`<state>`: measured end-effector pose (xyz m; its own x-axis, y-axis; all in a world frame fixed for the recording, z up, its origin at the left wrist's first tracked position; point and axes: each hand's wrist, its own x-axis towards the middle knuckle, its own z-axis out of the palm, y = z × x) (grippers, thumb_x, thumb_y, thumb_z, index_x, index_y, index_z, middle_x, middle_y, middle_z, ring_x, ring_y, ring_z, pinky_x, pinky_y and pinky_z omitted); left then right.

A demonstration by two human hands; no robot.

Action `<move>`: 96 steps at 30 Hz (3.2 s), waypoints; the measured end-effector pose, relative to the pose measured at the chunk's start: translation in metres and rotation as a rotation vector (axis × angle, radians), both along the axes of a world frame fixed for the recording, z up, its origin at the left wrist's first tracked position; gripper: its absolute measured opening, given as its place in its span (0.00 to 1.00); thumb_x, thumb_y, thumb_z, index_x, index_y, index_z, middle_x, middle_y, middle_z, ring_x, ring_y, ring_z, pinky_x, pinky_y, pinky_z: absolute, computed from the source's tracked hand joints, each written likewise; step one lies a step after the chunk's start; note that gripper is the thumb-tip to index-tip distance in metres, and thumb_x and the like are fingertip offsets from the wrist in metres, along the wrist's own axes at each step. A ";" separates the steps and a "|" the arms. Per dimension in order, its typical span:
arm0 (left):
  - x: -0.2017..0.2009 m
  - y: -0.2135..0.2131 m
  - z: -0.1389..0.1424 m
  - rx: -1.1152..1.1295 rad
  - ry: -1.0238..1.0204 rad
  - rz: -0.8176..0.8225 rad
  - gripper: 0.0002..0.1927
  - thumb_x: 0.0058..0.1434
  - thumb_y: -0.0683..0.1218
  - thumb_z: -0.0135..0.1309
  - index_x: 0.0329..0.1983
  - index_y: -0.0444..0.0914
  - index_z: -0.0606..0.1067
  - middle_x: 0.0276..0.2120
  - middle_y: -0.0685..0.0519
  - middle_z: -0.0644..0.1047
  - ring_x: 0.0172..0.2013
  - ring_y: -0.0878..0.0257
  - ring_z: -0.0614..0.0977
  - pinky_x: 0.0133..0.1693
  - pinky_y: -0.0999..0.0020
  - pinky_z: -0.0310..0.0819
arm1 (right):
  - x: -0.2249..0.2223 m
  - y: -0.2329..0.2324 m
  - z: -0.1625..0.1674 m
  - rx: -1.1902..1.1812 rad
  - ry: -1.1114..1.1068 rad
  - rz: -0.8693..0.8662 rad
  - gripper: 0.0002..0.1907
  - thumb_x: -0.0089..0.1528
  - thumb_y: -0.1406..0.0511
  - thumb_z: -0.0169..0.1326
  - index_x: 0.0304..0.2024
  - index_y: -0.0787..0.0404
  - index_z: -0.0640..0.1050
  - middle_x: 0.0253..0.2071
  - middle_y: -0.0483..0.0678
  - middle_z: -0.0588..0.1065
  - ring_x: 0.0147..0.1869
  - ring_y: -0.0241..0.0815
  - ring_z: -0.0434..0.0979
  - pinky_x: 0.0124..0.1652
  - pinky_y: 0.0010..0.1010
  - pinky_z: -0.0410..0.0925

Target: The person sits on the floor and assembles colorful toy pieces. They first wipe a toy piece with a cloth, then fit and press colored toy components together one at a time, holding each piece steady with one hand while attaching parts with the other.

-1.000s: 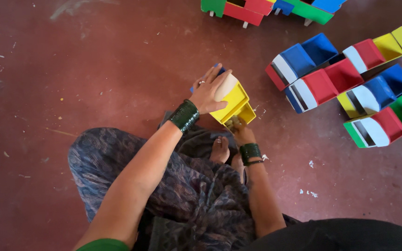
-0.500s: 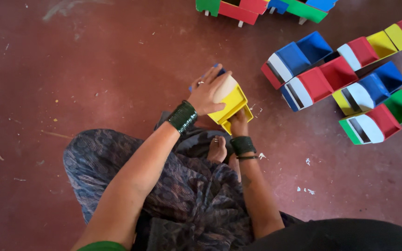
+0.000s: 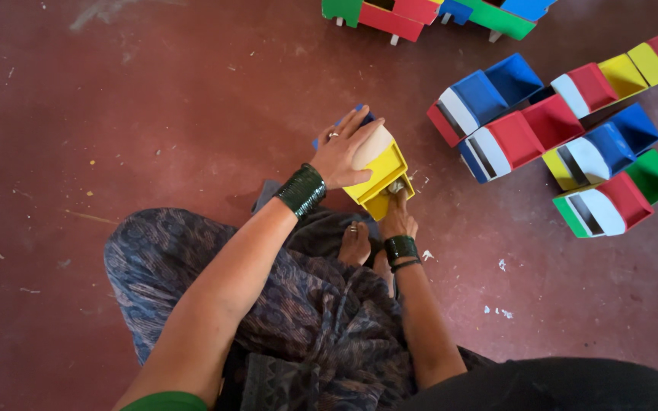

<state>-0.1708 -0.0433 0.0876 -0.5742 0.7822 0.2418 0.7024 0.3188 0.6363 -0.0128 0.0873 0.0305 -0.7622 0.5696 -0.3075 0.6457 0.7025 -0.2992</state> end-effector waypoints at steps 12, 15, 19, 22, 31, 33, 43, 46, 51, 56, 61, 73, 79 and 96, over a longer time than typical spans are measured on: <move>-0.009 -0.008 -0.003 0.002 -0.058 0.063 0.54 0.45 0.58 0.63 0.77 0.53 0.56 0.78 0.46 0.49 0.77 0.52 0.49 0.66 0.40 0.44 | 0.002 0.020 -0.025 -0.045 0.393 0.322 0.24 0.67 0.62 0.50 0.67 0.48 0.72 0.69 0.51 0.68 0.64 0.61 0.77 0.59 0.48 0.72; -0.006 -0.007 -0.002 0.035 -0.053 0.054 0.53 0.46 0.58 0.63 0.77 0.53 0.56 0.78 0.46 0.50 0.77 0.51 0.49 0.68 0.41 0.45 | 0.001 0.021 -0.013 0.028 0.344 0.173 0.22 0.66 0.65 0.46 0.63 0.48 0.72 0.73 0.49 0.65 0.61 0.61 0.77 0.54 0.51 0.71; -0.002 -0.005 0.001 0.021 -0.037 0.002 0.53 0.46 0.57 0.63 0.77 0.53 0.57 0.78 0.46 0.50 0.78 0.51 0.49 0.68 0.41 0.44 | -0.001 0.011 0.004 0.012 0.129 0.082 0.27 0.60 0.64 0.50 0.63 0.51 0.69 0.74 0.50 0.59 0.55 0.64 0.76 0.49 0.54 0.70; 0.001 -0.003 0.001 0.018 -0.004 -0.021 0.53 0.45 0.57 0.64 0.77 0.53 0.57 0.78 0.47 0.50 0.78 0.51 0.49 0.69 0.42 0.44 | 0.000 0.007 -0.001 -0.037 0.091 0.065 0.26 0.62 0.61 0.52 0.64 0.48 0.69 0.70 0.49 0.64 0.57 0.64 0.76 0.53 0.53 0.70; -0.006 -0.008 -0.006 0.013 -0.029 0.037 0.53 0.46 0.57 0.63 0.77 0.53 0.56 0.78 0.46 0.50 0.77 0.50 0.49 0.68 0.42 0.44 | -0.001 0.025 -0.025 -0.671 0.391 -0.018 0.21 0.64 0.59 0.60 0.60 0.49 0.76 0.53 0.59 0.80 0.51 0.60 0.82 0.47 0.49 0.75; -0.006 -0.009 -0.007 0.019 -0.046 0.042 0.53 0.47 0.57 0.63 0.78 0.53 0.55 0.78 0.45 0.49 0.77 0.50 0.49 0.68 0.42 0.44 | 0.004 0.024 -0.017 -0.275 0.421 -0.011 0.21 0.63 0.60 0.55 0.60 0.47 0.76 0.59 0.55 0.75 0.47 0.61 0.82 0.46 0.49 0.74; -0.004 -0.006 -0.002 -0.015 -0.029 0.025 0.53 0.46 0.58 0.63 0.77 0.53 0.56 0.79 0.47 0.49 0.78 0.52 0.49 0.68 0.41 0.44 | -0.002 -0.002 -0.025 -0.184 0.284 0.091 0.27 0.63 0.63 0.49 0.66 0.46 0.70 0.51 0.62 0.77 0.53 0.68 0.77 0.49 0.56 0.70; -0.005 -0.006 0.000 -0.029 -0.027 0.037 0.53 0.46 0.58 0.63 0.77 0.54 0.56 0.78 0.47 0.49 0.77 0.52 0.49 0.68 0.41 0.43 | -0.005 0.001 -0.030 -0.183 0.427 0.043 0.20 0.63 0.64 0.51 0.58 0.47 0.76 0.47 0.60 0.80 0.51 0.67 0.79 0.48 0.53 0.72; -0.005 -0.007 -0.002 -0.009 -0.053 0.034 0.54 0.46 0.58 0.63 0.77 0.54 0.55 0.79 0.46 0.49 0.77 0.51 0.49 0.68 0.42 0.45 | -0.006 0.015 -0.027 -0.974 0.680 -0.225 0.19 0.63 0.69 0.56 0.58 0.58 0.78 0.46 0.58 0.82 0.46 0.71 0.75 0.38 0.51 0.69; -0.006 -0.008 -0.003 -0.002 -0.032 0.041 0.54 0.46 0.58 0.63 0.77 0.54 0.55 0.78 0.46 0.49 0.77 0.51 0.49 0.67 0.42 0.45 | -0.006 0.012 -0.024 0.201 0.639 0.248 0.20 0.56 0.69 0.58 0.52 0.53 0.81 0.50 0.57 0.79 0.48 0.59 0.81 0.44 0.44 0.74; -0.005 -0.008 -0.003 -0.030 -0.052 0.046 0.53 0.45 0.57 0.63 0.77 0.54 0.56 0.78 0.46 0.49 0.77 0.51 0.50 0.67 0.41 0.44 | -0.001 -0.013 -0.022 0.099 0.450 0.264 0.32 0.42 0.65 0.66 0.51 0.57 0.80 0.49 0.58 0.79 0.55 0.68 0.76 0.46 0.58 0.67; -0.007 -0.007 -0.006 -0.006 -0.054 0.054 0.54 0.46 0.57 0.63 0.77 0.54 0.56 0.78 0.46 0.50 0.77 0.50 0.50 0.67 0.41 0.45 | -0.008 -0.004 -0.029 -0.184 0.379 0.231 0.18 0.62 0.67 0.52 0.55 0.54 0.80 0.51 0.57 0.81 0.60 0.58 0.80 0.57 0.44 0.73; -0.008 -0.007 -0.004 -0.003 -0.045 0.063 0.54 0.45 0.58 0.64 0.77 0.54 0.56 0.78 0.46 0.50 0.77 0.50 0.50 0.67 0.41 0.45 | -0.002 -0.013 -0.015 -0.042 0.254 0.334 0.37 0.48 0.66 0.61 0.61 0.55 0.73 0.52 0.60 0.77 0.55 0.66 0.76 0.51 0.66 0.58; -0.007 -0.002 -0.008 -0.004 -0.044 0.062 0.53 0.46 0.58 0.63 0.77 0.54 0.56 0.78 0.46 0.50 0.78 0.50 0.50 0.68 0.42 0.45 | -0.003 -0.010 -0.027 -0.501 0.265 0.149 0.26 0.58 0.68 0.49 0.60 0.64 0.72 0.45 0.65 0.79 0.49 0.65 0.82 0.48 0.47 0.73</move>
<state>-0.1773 -0.0450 0.0791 -0.6317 0.7454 0.2127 0.6526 0.3634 0.6649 -0.0156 0.0773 0.0040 -0.9106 0.2845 -0.2997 0.4085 0.5109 -0.7564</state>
